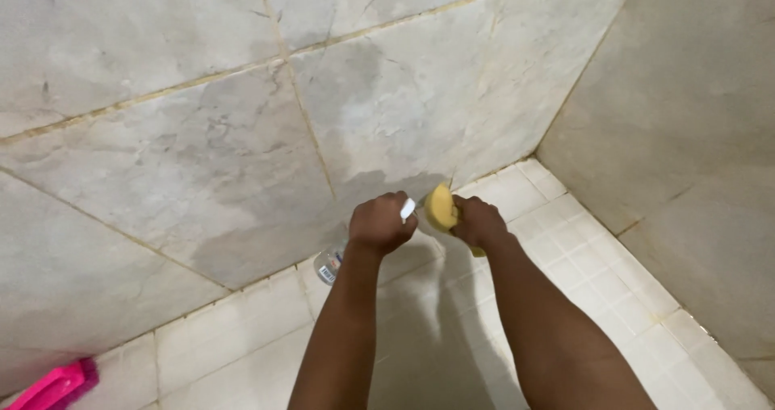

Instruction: The person scrubs the tiled walls of a shower with a yellow sponge while holding a white spray bottle. They move along the wall, scrubbing the grout lines and tile surfaces, and eventually clean the tiled ledge near the toilet.

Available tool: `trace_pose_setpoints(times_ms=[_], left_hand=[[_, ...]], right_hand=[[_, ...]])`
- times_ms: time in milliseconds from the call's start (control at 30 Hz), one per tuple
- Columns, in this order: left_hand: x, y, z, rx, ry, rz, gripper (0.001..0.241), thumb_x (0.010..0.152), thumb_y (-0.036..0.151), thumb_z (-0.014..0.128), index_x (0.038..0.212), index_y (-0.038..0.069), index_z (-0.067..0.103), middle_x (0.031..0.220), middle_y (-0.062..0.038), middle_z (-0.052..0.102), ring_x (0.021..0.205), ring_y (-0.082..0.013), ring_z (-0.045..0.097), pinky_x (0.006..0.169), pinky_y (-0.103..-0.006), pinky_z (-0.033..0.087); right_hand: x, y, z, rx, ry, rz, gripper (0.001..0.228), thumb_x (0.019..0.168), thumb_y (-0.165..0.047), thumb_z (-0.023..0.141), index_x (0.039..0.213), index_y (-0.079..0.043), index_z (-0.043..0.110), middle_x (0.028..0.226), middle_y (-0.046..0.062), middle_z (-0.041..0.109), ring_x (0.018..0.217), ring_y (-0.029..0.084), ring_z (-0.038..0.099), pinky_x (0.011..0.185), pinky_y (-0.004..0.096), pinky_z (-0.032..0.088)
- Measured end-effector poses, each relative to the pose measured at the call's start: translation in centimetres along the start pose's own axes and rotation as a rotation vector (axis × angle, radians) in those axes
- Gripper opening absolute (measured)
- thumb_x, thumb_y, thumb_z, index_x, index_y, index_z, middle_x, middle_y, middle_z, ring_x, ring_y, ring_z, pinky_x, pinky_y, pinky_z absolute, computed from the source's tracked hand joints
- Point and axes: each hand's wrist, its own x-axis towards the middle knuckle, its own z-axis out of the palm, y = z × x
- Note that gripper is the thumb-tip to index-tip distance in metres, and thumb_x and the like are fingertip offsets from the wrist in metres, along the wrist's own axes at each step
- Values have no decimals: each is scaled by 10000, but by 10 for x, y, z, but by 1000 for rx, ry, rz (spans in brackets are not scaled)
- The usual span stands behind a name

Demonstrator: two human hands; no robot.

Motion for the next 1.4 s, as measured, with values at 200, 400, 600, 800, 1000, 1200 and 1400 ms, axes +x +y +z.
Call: trace_pose_setpoints(times_ms=[200, 400, 600, 800, 1000, 1200, 1400], left_hand=[[3, -1, 15, -6, 23, -61, 297, 869, 334, 640, 1046, 98, 670, 1017, -157, 726, 915, -372, 713, 805, -493, 575], [14, -1, 32, -5, 58, -31, 298, 829, 331, 655, 1024, 108, 675, 979, -138, 727, 895, -370, 711, 796, -495, 575], [27, 0, 44, 20, 34, 11, 324, 822, 332, 658, 1047, 99, 656, 1001, -155, 714, 894, -389, 697, 783, -514, 560], [31, -4, 52, 46, -3, -30, 315, 832, 329, 652, 1059, 111, 656, 1021, -152, 721, 936, -381, 697, 816, -502, 564], [30, -6, 54, 57, 5, -32, 276, 850, 310, 631, 1044, 117, 665, 1018, -136, 731, 916, -371, 704, 805, -493, 568], [31, -4, 47, 72, -34, -33, 271, 863, 312, 626, 1046, 118, 669, 1026, -140, 728, 909, -371, 706, 804, -492, 570], [33, -4, 42, 77, -37, -24, 283, 857, 323, 633, 1039, 109, 674, 1026, -139, 727, 919, -373, 704, 815, -494, 566]], right_hand=[[0, 13, -12, 36, 9, 23, 771, 787, -302, 855, 1478, -239, 518, 1289, 121, 654, 1171, 331, 650, 1000, 432, 537], [-2, 32, -9, 109, -26, 58, 815, 767, -277, 859, 1499, -230, 506, 1281, 109, 696, 1163, 315, 672, 987, 425, 547], [0, 48, 4, 213, -11, 43, 824, 742, -265, 885, 1477, -184, 522, 1248, 120, 707, 1137, 309, 686, 985, 418, 540], [-10, 32, -1, 281, -48, 54, 752, 768, -277, 859, 1456, -184, 571, 1219, 103, 747, 1132, 282, 707, 999, 405, 545], [-1, 46, 3, 251, -9, 51, 834, 749, -279, 882, 1488, -179, 507, 1230, 104, 723, 1123, 286, 695, 984, 403, 538], [-16, 39, -11, 288, -48, 87, 709, 766, -307, 865, 1413, -201, 598, 1192, 84, 754, 1098, 275, 717, 974, 407, 553], [-14, 47, -7, 299, -35, 88, 736, 747, -304, 878, 1415, -220, 582, 1186, 74, 750, 1089, 269, 710, 970, 407, 549]])
